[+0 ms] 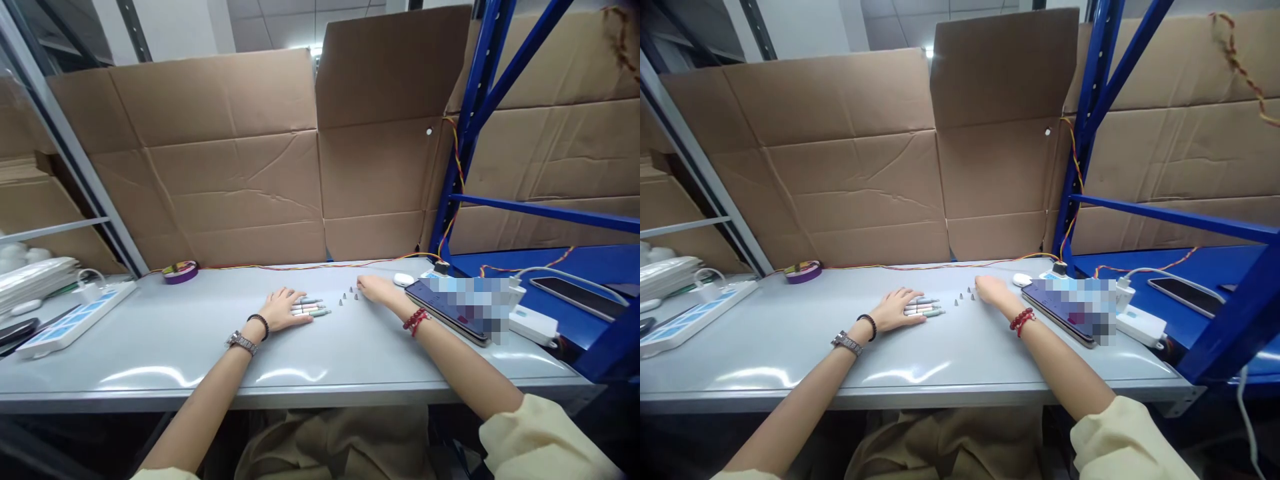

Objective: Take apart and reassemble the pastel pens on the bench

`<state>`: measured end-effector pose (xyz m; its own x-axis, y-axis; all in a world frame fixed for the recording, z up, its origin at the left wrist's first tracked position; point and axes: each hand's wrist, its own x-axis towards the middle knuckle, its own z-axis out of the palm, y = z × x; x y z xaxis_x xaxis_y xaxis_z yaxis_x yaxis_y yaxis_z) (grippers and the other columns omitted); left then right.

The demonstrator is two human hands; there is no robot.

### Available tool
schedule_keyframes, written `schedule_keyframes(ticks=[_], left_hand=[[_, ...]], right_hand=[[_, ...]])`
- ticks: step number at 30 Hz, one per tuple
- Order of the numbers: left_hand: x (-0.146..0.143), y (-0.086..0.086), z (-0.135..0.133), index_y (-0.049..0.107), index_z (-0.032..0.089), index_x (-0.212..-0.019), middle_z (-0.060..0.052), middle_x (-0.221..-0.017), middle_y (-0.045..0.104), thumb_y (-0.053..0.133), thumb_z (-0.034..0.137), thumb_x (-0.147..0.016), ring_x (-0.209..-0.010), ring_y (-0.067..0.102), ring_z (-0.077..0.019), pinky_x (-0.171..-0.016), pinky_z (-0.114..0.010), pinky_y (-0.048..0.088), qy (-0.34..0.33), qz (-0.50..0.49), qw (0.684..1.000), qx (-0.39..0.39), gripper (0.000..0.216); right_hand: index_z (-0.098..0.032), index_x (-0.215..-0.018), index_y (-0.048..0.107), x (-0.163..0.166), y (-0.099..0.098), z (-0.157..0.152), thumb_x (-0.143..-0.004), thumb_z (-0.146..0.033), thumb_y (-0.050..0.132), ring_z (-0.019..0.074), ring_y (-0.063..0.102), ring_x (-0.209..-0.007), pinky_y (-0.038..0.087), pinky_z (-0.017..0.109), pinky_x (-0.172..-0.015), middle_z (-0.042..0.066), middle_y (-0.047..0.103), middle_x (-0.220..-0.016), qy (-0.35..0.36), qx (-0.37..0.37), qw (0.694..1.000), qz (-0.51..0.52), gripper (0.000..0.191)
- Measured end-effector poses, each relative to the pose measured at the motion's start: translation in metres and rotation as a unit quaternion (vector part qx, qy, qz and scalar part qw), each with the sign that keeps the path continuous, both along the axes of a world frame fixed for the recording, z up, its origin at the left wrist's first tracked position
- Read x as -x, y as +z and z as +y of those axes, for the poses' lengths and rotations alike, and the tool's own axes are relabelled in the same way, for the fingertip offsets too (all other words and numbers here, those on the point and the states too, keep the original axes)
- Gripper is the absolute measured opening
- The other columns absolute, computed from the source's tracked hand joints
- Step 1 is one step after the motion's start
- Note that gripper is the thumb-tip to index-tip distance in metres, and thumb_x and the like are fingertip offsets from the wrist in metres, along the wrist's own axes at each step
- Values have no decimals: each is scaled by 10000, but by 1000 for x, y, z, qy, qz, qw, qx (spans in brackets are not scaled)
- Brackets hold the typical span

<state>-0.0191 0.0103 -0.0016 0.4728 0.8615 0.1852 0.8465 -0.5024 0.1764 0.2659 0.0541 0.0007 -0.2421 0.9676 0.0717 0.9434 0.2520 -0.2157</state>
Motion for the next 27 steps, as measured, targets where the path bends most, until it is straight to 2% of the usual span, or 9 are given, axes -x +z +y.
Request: schedule_keyframes(ticks=[3, 9, 13, 16, 19, 23, 27], left_hand=[[2, -5, 3, 470, 298, -1256, -96, -1214, 518, 412, 684, -761, -1137, 442, -317, -926, -497, 336, 16, 10, 1000, 24, 630], [3, -13, 12, 397, 280, -1325, -133, -1388, 363, 402, 690, -770, -1296, 254, -366, -998, -571, 220, 27, 3, 999, 29, 690], [1, -8, 11, 365, 243, -1343, -143, -1422, 299, 461, 634, -781, -1281, 309, -327, -1000, -478, 304, 0, -29, 1000, 4, 691], [-2, -2, 6, 496, 253, -1199, -96, -1425, 287, 519, 553, -793, -1233, 380, -265, -974, -406, 369, -35, -47, 998, -22, 505], [-5, 1, 2, 583, 207, -1014, -79, -1354, 384, 567, 451, -806, -1207, 393, -251, -971, -426, 366, -71, -50, 995, -39, 321], [-6, 0, 3, 592, 157, -963, -90, -1280, 450, 576, 382, -823, -1183, 402, -260, -958, -467, 356, -93, -47, 993, -53, 265], [-6, 0, 4, 606, 213, -888, -68, -1270, 447, 569, 427, -813, -1184, 399, -252, -977, -418, 362, -93, -45, 993, -63, 230]], right_hand=[[-166, -1119, 543, 1, -5, 0, -898, -296, 509, 180, 584, -937, 500, 379, -795, 73, 566, -1129, 27, 0, 1000, -3, 259], [-171, -1099, 555, 16, -9, -5, -903, -293, 499, 176, 582, -939, 495, 378, -806, 70, 571, -1124, 109, -23, 994, 15, 238], [-161, -1093, 556, 21, -10, -6, -899, -293, 507, 175, 588, -925, 500, 375, -792, 68, 579, -1104, 134, -36, 990, 25, 240], [-160, -1099, 553, 20, -9, -6, -898, -294, 508, 176, 589, -923, 501, 376, -790, 68, 578, -1103, 128, -53, 990, 35, 245], [-157, -1103, 551, 19, -5, -5, -897, -296, 510, 183, 585, -939, 496, 386, -802, 68, 577, -1106, 126, -76, 988, 48, 252], [-155, -1050, 575, 22, 6, -12, -904, -309, 494, 175, 587, -920, 485, 378, -808, 56, 597, -1060, 154, -94, 982, 56, 227], [-155, -965, 613, 27, 13, -24, -884, -300, 508, 154, 592, -802, 461, 325, -739, 34, 640, -880, 190, -90, 977, 45, 196]])
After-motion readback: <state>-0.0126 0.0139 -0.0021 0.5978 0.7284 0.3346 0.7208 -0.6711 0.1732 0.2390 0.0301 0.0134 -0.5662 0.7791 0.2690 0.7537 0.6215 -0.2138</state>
